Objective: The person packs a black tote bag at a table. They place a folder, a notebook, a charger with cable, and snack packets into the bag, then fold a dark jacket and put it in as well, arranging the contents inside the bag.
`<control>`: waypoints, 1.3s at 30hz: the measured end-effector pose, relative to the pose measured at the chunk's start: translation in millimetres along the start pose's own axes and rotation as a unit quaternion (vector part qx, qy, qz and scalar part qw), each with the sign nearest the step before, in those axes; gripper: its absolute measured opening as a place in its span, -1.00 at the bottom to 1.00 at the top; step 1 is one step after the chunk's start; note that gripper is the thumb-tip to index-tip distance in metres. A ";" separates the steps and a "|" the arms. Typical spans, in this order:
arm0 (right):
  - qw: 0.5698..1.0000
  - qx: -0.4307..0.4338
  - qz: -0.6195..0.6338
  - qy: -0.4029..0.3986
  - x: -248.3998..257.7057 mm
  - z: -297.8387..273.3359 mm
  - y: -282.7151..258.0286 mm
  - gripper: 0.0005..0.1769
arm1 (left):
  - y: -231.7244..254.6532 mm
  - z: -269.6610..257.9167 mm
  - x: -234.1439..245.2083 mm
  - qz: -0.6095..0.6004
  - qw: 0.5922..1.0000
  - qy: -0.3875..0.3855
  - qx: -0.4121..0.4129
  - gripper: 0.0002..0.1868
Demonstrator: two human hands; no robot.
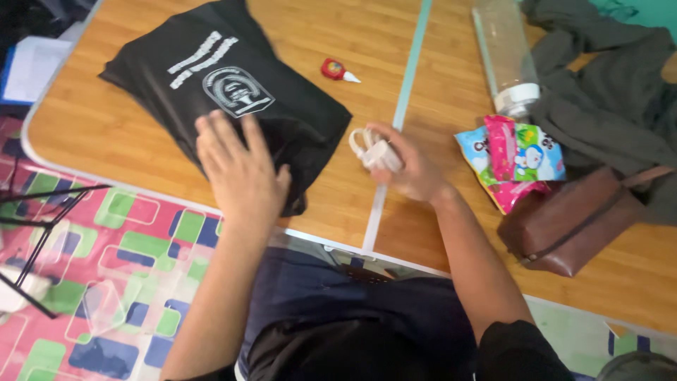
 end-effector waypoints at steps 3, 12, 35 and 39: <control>0.960 0.105 -0.250 -0.067 -48.7 2.3 -46.5 -0.10 | -39.2 -21.5 -63.3 -0.098 0.954 -0.266 0.099 -0.04; 0.918 0.036 -0.391 -0.060 -115.9 63.2 -62.5 -0.13 | -49.5 -11.0 -48.8 -0.257 0.961 -0.052 0.091 -0.82; 0.839 0.190 -0.495 0.122 -121.5 153.4 -62.4 -0.49 | -74.9 22.9 -80.1 -0.169 0.976 -0.108 0.079 -0.63; 0.837 0.044 -0.542 0.060 -114.3 171.9 -27.5 -0.52 | -68.3 20.7 -83.4 -0.185 0.975 -0.109 0.053 -0.63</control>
Point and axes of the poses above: each hand's wrist, its own z-axis towards the middle knuckle, its own x-axis out of the back of the hand, y = z × x, the point moved 8 cm from there along z, towards the middle knuckle, and after that the axes turned 7 degrees about -x, right-handed, at the moved point
